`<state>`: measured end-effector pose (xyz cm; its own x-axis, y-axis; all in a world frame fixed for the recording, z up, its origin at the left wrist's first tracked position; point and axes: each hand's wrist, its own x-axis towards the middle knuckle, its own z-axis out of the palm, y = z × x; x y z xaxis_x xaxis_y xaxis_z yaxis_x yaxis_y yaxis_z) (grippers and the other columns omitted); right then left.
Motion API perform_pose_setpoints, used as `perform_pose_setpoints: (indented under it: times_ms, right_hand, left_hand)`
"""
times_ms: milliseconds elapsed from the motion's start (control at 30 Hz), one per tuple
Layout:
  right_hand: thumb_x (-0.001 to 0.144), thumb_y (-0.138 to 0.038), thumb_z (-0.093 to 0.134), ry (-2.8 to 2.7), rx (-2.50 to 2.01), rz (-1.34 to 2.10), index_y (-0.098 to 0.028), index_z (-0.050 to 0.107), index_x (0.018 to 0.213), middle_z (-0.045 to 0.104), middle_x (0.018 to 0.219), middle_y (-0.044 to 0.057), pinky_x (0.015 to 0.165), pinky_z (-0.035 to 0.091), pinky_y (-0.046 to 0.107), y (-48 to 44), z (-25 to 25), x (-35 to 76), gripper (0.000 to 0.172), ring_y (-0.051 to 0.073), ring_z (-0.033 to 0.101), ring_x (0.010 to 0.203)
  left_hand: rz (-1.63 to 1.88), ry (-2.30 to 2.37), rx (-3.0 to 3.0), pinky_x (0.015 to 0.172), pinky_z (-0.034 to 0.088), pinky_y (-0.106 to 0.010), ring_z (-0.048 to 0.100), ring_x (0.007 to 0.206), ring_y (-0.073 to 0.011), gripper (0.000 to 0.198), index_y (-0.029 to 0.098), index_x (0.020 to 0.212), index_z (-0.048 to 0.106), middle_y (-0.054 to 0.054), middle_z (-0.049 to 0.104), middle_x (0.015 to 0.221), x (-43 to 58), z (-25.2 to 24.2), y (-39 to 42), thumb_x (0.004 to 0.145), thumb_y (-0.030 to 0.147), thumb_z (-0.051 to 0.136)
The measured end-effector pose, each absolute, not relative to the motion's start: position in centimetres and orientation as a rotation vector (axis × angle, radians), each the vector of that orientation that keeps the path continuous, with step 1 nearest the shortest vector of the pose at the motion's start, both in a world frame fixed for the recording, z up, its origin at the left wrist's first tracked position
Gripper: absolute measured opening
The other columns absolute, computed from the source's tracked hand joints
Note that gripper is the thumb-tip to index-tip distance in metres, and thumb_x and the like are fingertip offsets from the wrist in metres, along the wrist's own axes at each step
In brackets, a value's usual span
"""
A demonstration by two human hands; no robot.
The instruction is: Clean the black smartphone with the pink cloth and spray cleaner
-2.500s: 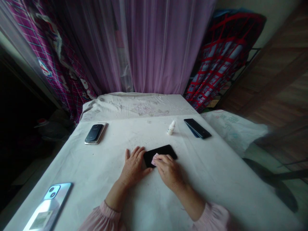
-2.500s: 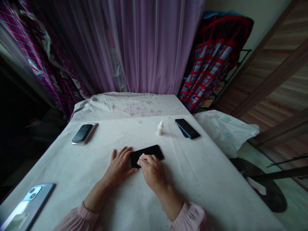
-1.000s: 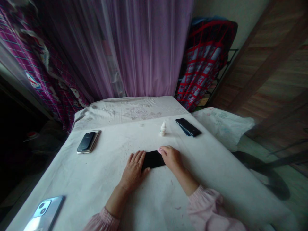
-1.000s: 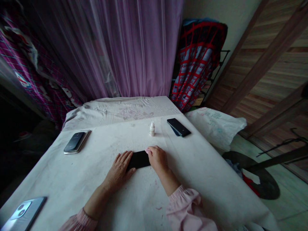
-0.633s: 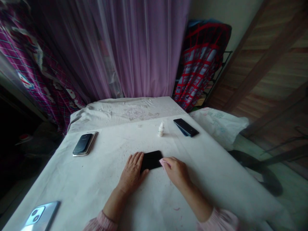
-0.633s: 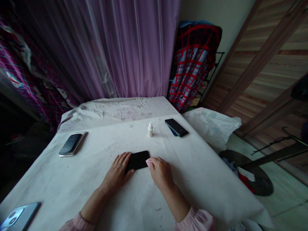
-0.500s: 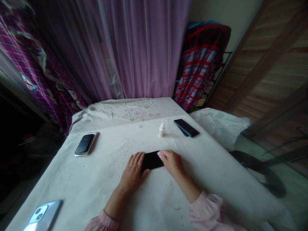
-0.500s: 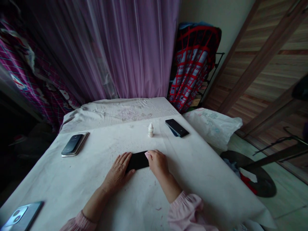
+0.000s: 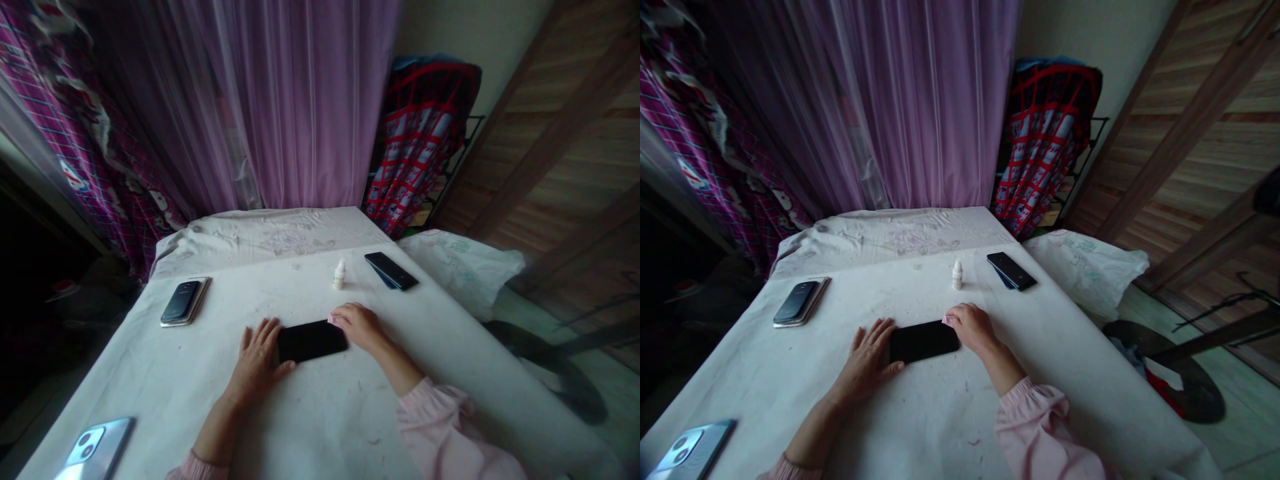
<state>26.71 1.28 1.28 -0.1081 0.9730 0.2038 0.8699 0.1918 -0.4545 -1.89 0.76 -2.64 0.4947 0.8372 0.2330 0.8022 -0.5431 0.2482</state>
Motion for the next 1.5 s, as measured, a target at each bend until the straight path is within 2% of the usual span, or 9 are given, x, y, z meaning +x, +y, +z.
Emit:
perform_pose_setpoints:
  times_ms: [300,667,767,867,967,1067,1167,1300,1500]
  right_hand:
    - [0.086,-0.014,0.057,-2.296,-1.558,0.277,-0.027,0.075,0.086,0.075,0.091,0.0,0.08,0.044,0.027,2.5,2.9,22.3,0.022,0.017,0.062,0.088]
    - [0.09,-0.025,0.058,-2.392,-1.569,0.286,-0.026,0.075,0.091,0.074,0.095,0.003,0.082,0.041,0.027,2.8,3.1,19.6,0.017,0.018,0.061,0.093]
    - [0.09,-0.022,0.056,-2.236,-1.722,0.245,-0.025,0.075,0.088,0.074,0.091,0.004,0.083,0.042,0.027,2.1,3.2,23.0,0.02,0.019,0.062,0.093]
    - [0.09,-0.026,0.054,-1.873,-1.812,0.248,-0.025,0.075,0.094,0.074,0.098,0.004,0.08,0.045,0.026,1.3,2.5,26.2,0.021,0.019,0.065,0.092]
    - [0.088,-0.031,0.053,-1.613,-1.825,0.315,-0.025,0.074,0.097,0.074,0.099,0.004,0.076,0.048,0.026,0.8,1.4,27.8,0.023,0.018,0.067,0.087]
    - [0.087,-0.033,0.052,-1.532,-1.776,0.312,-0.024,0.074,0.094,0.074,0.096,0.005,0.074,0.049,0.026,0.6,0.3,27.8,0.025,0.019,0.068,0.085]
    - [0.089,-0.033,0.049,-1.535,-1.724,0.257,-0.023,0.074,0.092,0.074,0.092,0.005,0.073,0.049,0.025,0.5,-0.6,27.3,0.027,0.018,0.067,0.082]
    - [0.091,-0.027,0.051,-1.711,-1.659,0.122,-0.022,0.074,0.091,0.071,0.091,0.005,0.075,0.048,0.026,0.0,-1.1,26.4,0.024,0.018,0.065,0.084]
    - [0.089,-0.013,0.055,-1.946,-1.5,-0.007,-0.024,0.072,0.087,0.067,0.09,0.004,0.08,0.046,0.026,-1.6,-0.7,22.2,0.02,0.017,0.061,0.088]
  left_hand:
    - [0.471,1.445,2.611,0.112,0.021,-0.064,0.035,0.14,-0.0357,0.068,0.021,0.138,0.046,-0.017,0.047,0.146,-1.6,-2.2,0.4,0.085,0.061,0.057]
    - [0.495,1.46,2.603,0.112,0.022,-0.064,0.036,0.139,-0.0352,0.068,0.019,0.138,0.046,-0.017,0.047,0.146,-1.5,-2.1,0.3,0.085,0.061,0.057]
    - [0.54,1.489,2.595,0.112,0.024,-0.063,0.04,0.137,-0.035,0.066,0.02,0.136,0.046,-0.016,0.05,0.144,-1.1,-2.1,0.2,0.085,0.06,0.058]
    - [0.621,1.595,2.561,0.11,0.026,-0.063,0.043,0.134,-0.0365,0.064,0.018,0.131,0.05,-0.018,0.053,0.14,-0.2,-2.0,-0.1,0.085,0.061,0.057]
    - [0.663,1.638,2.547,0.108,0.027,-0.065,0.044,0.133,-0.0395,0.073,0.015,0.129,0.051,-0.021,0.054,0.138,0.9,-2.1,-0.3,0.081,0.069,0.056]
    - [0.65,1.602,2.549,0.109,0.026,-0.065,0.043,0.133,-0.0402,0.085,0.014,0.137,0.044,-0.022,0.053,0.139,1.4,-2.4,-0.4,0.077,0.073,0.057]
    - [0.628,1.573,2.549,0.11,0.025,-0.063,0.044,0.133,-0.0377,0.082,0.014,0.144,0.036,-0.021,0.053,0.14,1.5,-2.8,-0.5,0.081,0.064,0.059]
    - [0.64,1.537,2.594,0.111,0.027,-0.06,0.047,0.132,-0.0345,0.067,0.015,0.141,0.041,-0.018,0.056,0.137,1.4,-3.1,-0.5,0.086,0.047,0.06]
    - [0.724,1.523,2.641,0.109,0.033,-0.059,0.053,0.125,-0.0336,0.064,0.016,0.138,0.045,-0.016,0.061,0.131,1.3,-3.4,-0.3,0.084,0.046,0.063]
